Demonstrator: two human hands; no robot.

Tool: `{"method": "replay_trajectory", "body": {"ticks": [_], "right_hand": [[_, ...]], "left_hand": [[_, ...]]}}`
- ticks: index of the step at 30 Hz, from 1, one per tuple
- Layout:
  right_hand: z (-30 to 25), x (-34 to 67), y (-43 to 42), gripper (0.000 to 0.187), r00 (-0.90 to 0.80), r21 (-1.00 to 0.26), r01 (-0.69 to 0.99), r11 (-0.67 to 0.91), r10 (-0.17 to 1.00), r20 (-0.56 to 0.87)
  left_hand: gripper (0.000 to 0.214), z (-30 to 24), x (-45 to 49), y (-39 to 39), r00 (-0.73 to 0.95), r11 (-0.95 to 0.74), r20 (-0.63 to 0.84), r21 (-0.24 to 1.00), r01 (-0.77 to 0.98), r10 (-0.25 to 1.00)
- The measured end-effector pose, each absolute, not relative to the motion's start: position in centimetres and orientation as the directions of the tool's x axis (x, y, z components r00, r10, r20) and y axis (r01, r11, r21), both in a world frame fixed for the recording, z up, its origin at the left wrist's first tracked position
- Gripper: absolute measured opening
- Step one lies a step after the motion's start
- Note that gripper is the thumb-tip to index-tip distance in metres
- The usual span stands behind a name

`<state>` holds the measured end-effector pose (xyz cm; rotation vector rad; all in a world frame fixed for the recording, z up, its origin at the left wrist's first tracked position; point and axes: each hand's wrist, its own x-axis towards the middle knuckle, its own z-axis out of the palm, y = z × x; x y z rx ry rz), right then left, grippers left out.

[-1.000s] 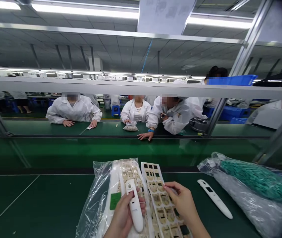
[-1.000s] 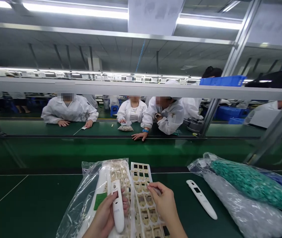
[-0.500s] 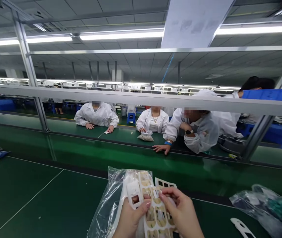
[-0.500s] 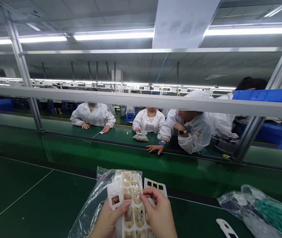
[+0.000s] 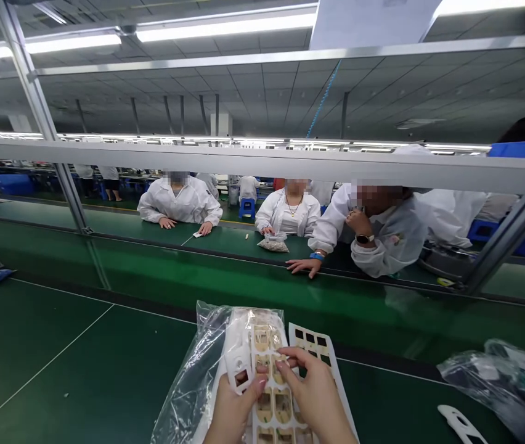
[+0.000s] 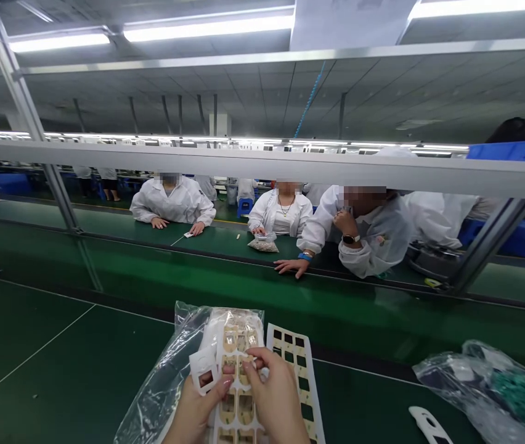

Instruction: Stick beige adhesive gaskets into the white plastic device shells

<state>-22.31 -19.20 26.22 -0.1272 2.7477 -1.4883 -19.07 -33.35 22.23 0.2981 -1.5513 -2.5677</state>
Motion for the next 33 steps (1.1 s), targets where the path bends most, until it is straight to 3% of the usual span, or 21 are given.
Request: {"method": "replay_trajectory", "body": {"ticks": [7,13,21,28,33], "right_hand": [[21.8,-22.7,-20.1,0.030,-0.884,-0.648,-0.381,0.660,-0.055,0.464],[19.5,-23.1,-20.5,0.024,-0.732,-0.472,-0.521,0.711,-0.087,0.676],[18.9,-23.3,-21.0,0.030,-0.705,-0.544,-0.497,0.675,0.051,0.707],[19.6,-23.1,-20.9,0.029,-0.697,-0.572,-0.519,0.635,0.073,0.714],[20.4,-22.8,-21.1,0.040,-0.774,-0.691,-0.441,0.572,0.148,0.616]], "left_hand": [[0.048,21.1,-19.7,-33.5,-0.964,-0.431,-0.099,0.902,0.017,-0.245],[0.051,19.6,-20.5,-33.7,-0.969,-0.451,-0.082,0.892,0.033,-0.233],[0.057,19.2,-21.0,-34.0,-0.971,-0.352,-0.032,0.934,0.056,-0.238],[0.061,18.9,-21.1,-33.9,-0.967,-0.337,-0.024,0.939,0.064,-0.252],[0.057,18.8,-21.0,-33.9,-0.961,-0.344,-0.047,0.937,0.051,-0.271]]}}
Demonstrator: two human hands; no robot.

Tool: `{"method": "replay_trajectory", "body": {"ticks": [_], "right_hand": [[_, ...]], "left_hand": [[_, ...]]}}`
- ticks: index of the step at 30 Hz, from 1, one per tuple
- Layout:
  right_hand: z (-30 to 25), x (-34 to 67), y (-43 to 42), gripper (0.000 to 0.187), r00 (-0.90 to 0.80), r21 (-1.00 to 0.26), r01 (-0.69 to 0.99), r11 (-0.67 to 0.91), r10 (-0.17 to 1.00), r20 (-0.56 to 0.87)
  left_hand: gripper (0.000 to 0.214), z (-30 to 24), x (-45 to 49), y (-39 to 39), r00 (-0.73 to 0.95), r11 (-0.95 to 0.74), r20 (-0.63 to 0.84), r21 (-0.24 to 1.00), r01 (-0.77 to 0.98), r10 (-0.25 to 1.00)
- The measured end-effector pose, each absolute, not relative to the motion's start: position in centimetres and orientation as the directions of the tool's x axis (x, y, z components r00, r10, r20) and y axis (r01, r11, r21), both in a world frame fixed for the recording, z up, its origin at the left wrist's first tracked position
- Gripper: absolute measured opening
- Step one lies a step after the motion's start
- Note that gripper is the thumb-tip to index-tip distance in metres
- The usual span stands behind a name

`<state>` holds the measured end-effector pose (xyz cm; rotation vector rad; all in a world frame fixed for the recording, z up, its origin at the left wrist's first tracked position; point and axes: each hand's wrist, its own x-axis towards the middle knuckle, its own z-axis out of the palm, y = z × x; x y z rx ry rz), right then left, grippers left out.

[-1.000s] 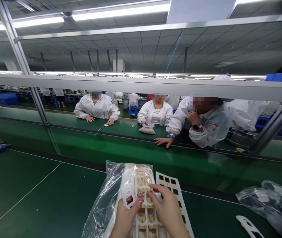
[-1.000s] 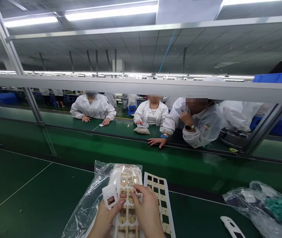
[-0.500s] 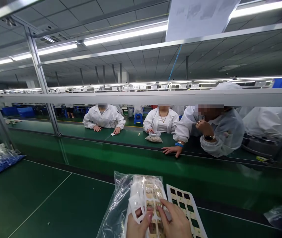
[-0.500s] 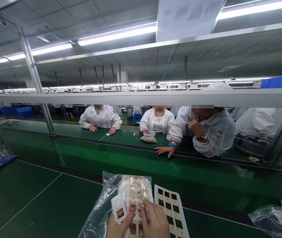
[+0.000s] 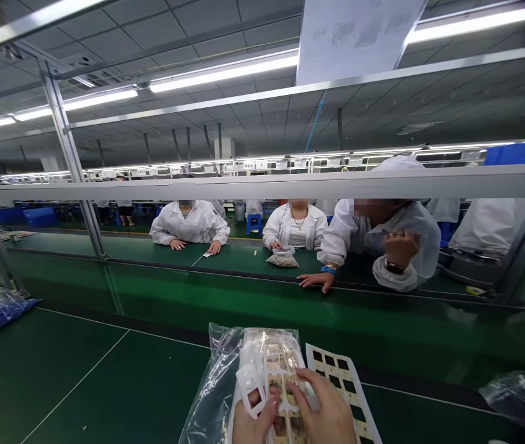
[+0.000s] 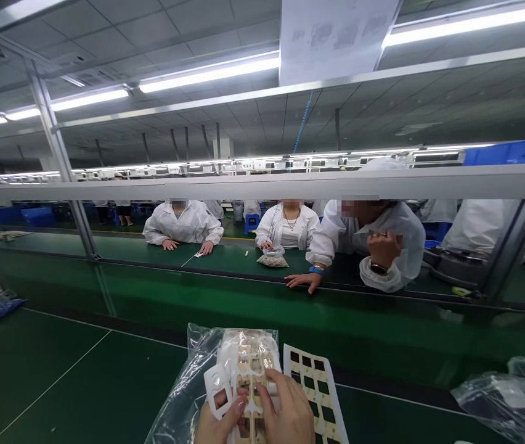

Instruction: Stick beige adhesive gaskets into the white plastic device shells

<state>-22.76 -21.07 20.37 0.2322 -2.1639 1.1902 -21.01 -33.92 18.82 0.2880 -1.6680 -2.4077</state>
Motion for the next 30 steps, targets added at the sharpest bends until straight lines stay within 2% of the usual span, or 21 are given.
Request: {"method": "replay_trajectory", "body": {"ticks": [4,7,10,14,18,22,27,30], "right_hand": [[21.5,-22.6,-21.1,0.052,-0.861,-0.809,-0.315,0.497,0.210,0.464],[22.1,-22.8,-20.8,0.050,-0.921,-0.894,-0.184,0.410,0.247,0.303],[22.4,-23.1,-20.4,0.046,-0.959,-0.949,-0.103,0.298,0.223,0.175],[23.0,-23.1,-20.1,0.033,-0.976,-0.953,-0.096,0.287,0.159,0.146],[23.9,-22.5,-20.1,0.023,-0.976,-0.924,-0.135,0.358,0.113,0.186],[24.1,-22.1,-20.4,0.014,-0.927,-0.856,-0.270,0.440,0.121,0.355],[23.1,-22.1,-20.7,0.019,-0.791,-0.649,-0.449,0.614,0.065,0.608],[22.6,-22.0,-21.0,0.022,-0.783,-0.624,-0.489,0.609,0.009,0.622]], "left_hand": [[0.057,18.9,-21.0,-33.9,-0.963,-0.354,-0.059,0.934,0.038,-0.262],[0.055,19.2,-20.8,-33.8,-0.966,-0.360,-0.051,0.932,0.045,-0.254],[0.053,19.6,-20.7,-33.8,-0.969,-0.383,-0.068,0.923,0.030,-0.238],[0.052,20.1,-20.5,-33.7,-0.970,-0.395,-0.081,0.919,0.017,-0.230],[0.056,20.1,-20.4,-33.9,-0.969,-0.370,-0.082,0.929,0.010,-0.233],[0.058,19.3,-20.7,-34.2,-0.964,-0.348,-0.114,0.937,-0.023,-0.242],[0.058,18.7,-20.9,-34.3,-0.964,-0.330,-0.129,0.943,-0.047,-0.231],[0.059,18.7,-20.9,-34.2,-0.964,-0.362,-0.146,0.931,-0.058,-0.221]]}}
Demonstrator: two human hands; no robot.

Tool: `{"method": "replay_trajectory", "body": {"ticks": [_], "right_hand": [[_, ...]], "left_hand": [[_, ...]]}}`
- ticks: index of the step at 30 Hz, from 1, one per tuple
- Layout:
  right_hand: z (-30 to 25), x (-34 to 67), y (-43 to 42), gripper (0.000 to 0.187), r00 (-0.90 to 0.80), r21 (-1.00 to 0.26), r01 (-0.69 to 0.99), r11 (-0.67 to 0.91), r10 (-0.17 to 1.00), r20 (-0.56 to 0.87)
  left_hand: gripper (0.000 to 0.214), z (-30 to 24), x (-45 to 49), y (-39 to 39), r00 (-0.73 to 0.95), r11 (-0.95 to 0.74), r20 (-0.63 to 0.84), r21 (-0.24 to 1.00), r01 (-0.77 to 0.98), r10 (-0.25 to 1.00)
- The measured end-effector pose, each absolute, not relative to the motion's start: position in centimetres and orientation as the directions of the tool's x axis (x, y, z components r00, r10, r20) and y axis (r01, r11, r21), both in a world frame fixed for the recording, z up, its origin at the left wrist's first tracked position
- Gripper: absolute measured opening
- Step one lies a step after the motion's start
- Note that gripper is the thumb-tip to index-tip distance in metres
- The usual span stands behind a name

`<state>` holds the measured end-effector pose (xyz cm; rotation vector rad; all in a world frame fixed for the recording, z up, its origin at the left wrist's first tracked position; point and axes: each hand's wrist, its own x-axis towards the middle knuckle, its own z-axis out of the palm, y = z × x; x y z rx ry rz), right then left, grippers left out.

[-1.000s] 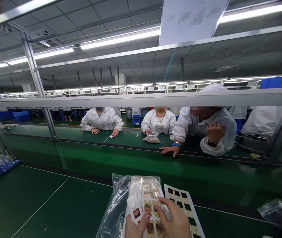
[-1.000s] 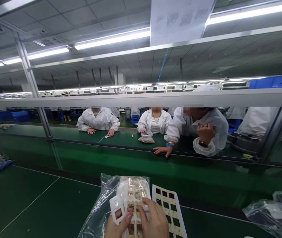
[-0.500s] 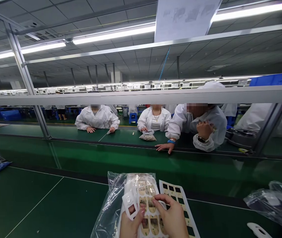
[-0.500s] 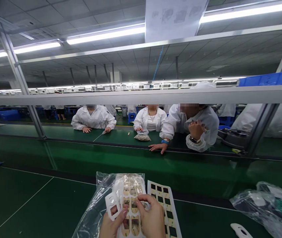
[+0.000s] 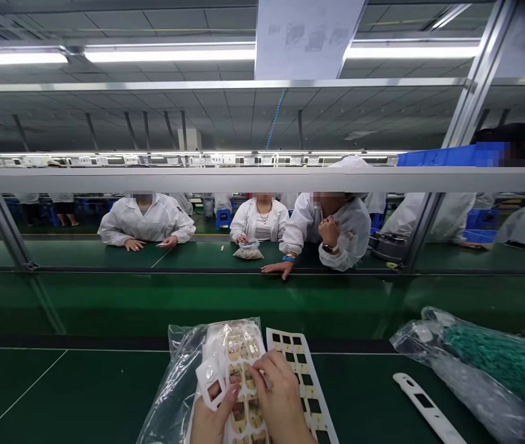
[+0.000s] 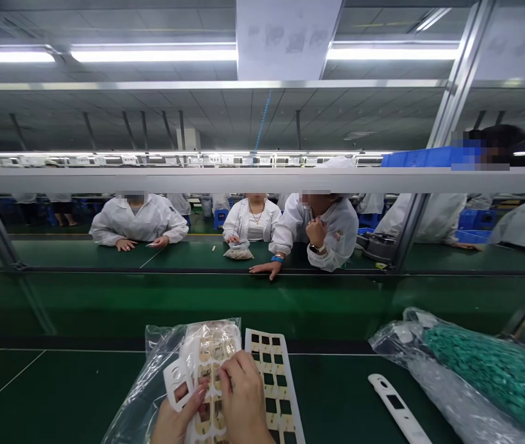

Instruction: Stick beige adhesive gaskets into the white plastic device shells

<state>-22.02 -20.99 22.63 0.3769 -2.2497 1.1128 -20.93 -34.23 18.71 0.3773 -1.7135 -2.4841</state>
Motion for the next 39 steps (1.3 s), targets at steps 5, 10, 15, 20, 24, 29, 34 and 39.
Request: {"method": "replay_trajectory", "body": {"ticks": [5,10,15,20,24,29,34,39], "right_hand": [[23.5,-21.9,-20.8,0.017,-0.882,-0.721,-0.422,0.550,-0.065,0.467],[25.6,-21.8,-19.6,0.009,-0.958,-0.855,-0.286,0.433,-0.133,0.252],[28.4,-21.3,-17.7,0.010,-0.966,-0.928,-0.193,0.319,-0.225,0.124],[29.7,-21.2,-16.2,0.016,-0.948,-0.862,-0.211,0.460,-0.312,0.065],[29.7,-21.2,-16.1,0.018,-0.928,-0.820,-0.274,0.502,-0.362,0.088],[30.2,-20.9,-15.4,0.026,-0.921,-0.885,-0.250,0.392,-0.379,0.092],[30.9,-20.5,-14.5,0.033,-0.966,-0.961,-0.161,0.223,-0.235,0.107],[31.7,-19.8,-14.0,0.034,-0.986,-0.983,-0.156,0.093,-0.076,0.149]], "left_hand": [[0.059,18.7,-21.0,-34.2,-0.966,-0.395,-0.169,0.915,-0.080,-0.197],[0.056,18.8,-20.9,-34.2,-0.966,-0.447,-0.192,0.890,-0.097,-0.174],[0.048,19.8,-20.3,-34.1,-0.977,-0.445,-0.148,0.893,-0.066,-0.152],[0.044,19.9,-20.2,-33.9,-0.979,-0.436,-0.109,0.900,-0.024,-0.170],[0.043,19.4,-20.4,-34.0,-0.980,-0.430,-0.090,0.903,-0.004,-0.178],[0.050,19.6,-20.4,-33.8,-0.979,-0.446,-0.080,0.895,0.014,-0.189],[0.047,22.2,-20.1,-34.8,-0.915,-0.468,-0.247,0.881,-0.075,-0.318],[0.049,26.1,-19.8,-37.3,-0.913,-0.543,-0.330,0.825,-0.156,-0.240]]}}
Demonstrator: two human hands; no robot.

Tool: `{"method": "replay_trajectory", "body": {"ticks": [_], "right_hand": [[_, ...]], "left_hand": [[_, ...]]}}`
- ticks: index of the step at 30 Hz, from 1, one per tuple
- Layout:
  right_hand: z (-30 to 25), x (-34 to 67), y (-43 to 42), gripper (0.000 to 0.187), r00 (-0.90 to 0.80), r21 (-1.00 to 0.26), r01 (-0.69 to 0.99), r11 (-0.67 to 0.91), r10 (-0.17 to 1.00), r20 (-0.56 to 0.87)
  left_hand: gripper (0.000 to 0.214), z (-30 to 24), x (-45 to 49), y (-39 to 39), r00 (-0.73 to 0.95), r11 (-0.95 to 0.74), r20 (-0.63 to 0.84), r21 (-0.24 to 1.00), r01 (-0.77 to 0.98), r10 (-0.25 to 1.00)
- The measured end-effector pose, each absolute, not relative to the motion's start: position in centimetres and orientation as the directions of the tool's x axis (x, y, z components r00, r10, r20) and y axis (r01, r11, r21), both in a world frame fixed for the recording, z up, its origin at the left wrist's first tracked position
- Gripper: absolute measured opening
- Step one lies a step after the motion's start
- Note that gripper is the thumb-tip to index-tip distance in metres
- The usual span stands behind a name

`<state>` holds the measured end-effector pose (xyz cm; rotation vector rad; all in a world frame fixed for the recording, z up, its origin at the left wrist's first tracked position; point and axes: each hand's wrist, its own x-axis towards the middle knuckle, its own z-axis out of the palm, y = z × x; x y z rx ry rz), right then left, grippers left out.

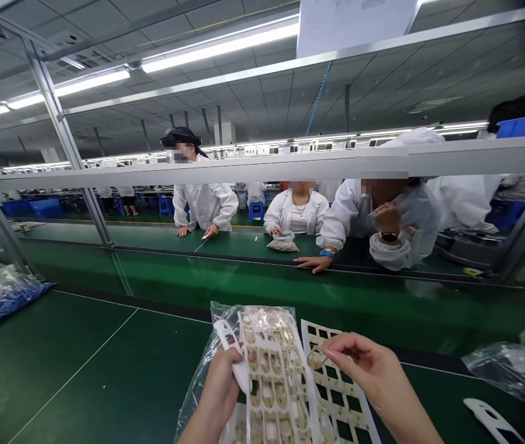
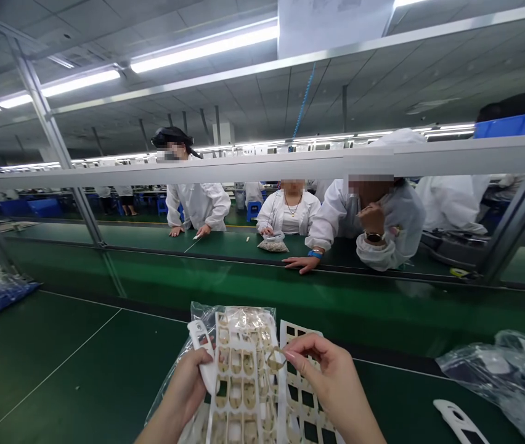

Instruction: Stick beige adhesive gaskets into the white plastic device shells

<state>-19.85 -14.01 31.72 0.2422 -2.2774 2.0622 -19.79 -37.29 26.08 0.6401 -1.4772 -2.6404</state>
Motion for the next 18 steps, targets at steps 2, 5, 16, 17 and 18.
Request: {"method": "replay_trajectory", "body": {"ticks": [2,5,16,17,18], "right_hand": [[32.0,-19.6,-13.9,0.033,-0.987,-0.984,-0.159,0.082,-0.041,0.156],[32.5,-19.1,-13.9,0.033,-0.989,-0.986,-0.146,0.076,-0.017,0.145],[33.2,-18.3,-13.5,0.029,-0.988,-0.985,-0.153,0.077,-0.046,0.149],[33.2,-18.3,-13.6,0.028,-0.988,-0.986,-0.154,0.060,-0.026,0.153],[33.2,-18.2,-13.8,0.026,-0.987,-0.986,-0.161,0.042,-0.011,0.161]], "left_hand": [[0.049,27.5,-19.8,-37.9,-0.922,-0.525,-0.308,0.839,-0.146,-0.236],[0.045,28.8,-20.4,-38.6,-0.947,-0.443,-0.243,0.887,-0.129,-0.211],[0.041,27.3,-21.2,-41.6,-0.994,0.214,-0.030,0.975,-0.053,-0.109],[0.042,28.2,-20.4,-40.9,-0.998,0.225,-0.023,0.974,-0.034,-0.052],[0.042,29.2,-19.7,-39.9,-1.000,0.238,-0.014,0.971,-0.011,0.011]]}}
